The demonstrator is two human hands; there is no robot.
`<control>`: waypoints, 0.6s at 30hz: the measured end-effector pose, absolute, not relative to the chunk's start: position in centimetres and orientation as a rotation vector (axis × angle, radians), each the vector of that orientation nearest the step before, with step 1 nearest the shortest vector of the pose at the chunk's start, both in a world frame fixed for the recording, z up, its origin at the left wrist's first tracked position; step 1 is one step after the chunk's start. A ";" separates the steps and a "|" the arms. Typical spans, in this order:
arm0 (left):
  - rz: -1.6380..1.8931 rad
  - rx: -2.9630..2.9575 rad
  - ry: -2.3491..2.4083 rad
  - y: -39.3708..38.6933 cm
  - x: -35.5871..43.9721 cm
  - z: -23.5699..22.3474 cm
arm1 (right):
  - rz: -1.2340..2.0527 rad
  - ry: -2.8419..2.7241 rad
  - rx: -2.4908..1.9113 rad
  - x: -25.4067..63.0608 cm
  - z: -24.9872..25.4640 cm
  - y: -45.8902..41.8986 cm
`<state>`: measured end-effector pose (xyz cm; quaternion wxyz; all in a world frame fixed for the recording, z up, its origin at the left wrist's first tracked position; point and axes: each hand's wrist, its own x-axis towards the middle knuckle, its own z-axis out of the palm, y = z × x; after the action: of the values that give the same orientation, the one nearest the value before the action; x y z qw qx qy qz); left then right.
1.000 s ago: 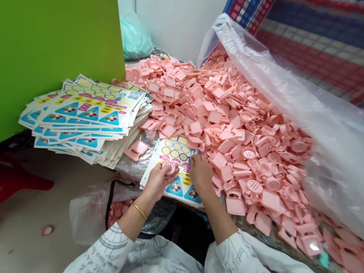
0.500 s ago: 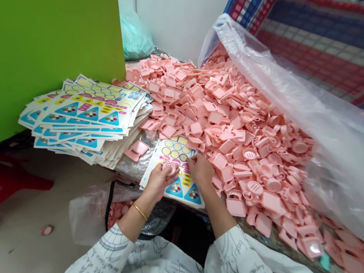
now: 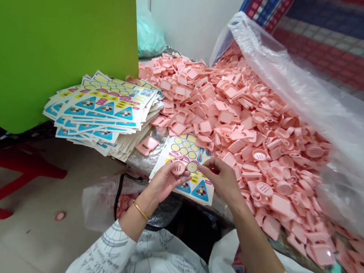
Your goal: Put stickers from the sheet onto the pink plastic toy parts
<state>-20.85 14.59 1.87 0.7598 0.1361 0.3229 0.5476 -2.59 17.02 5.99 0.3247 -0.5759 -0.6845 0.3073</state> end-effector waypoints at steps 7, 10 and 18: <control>1.109 0.221 0.657 11.9 -20.9 3.4 | 0.797 -1.957 -1.536 -3.4 7.9 14.5; 1.093 0.232 0.657 11.3 -20.8 3.3 | 0.769 -2.052 -1.509 -3.9 8.3 14.4; 1.114 0.216 0.681 10.9 -20.5 3.0 | 0.662 -2.216 -1.520 -4.5 8.0 14.4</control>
<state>-20.49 10.86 3.02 0.7888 0.1002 0.3164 0.5173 -4.55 14.44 8.05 0.1860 -0.5395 -0.7869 0.2349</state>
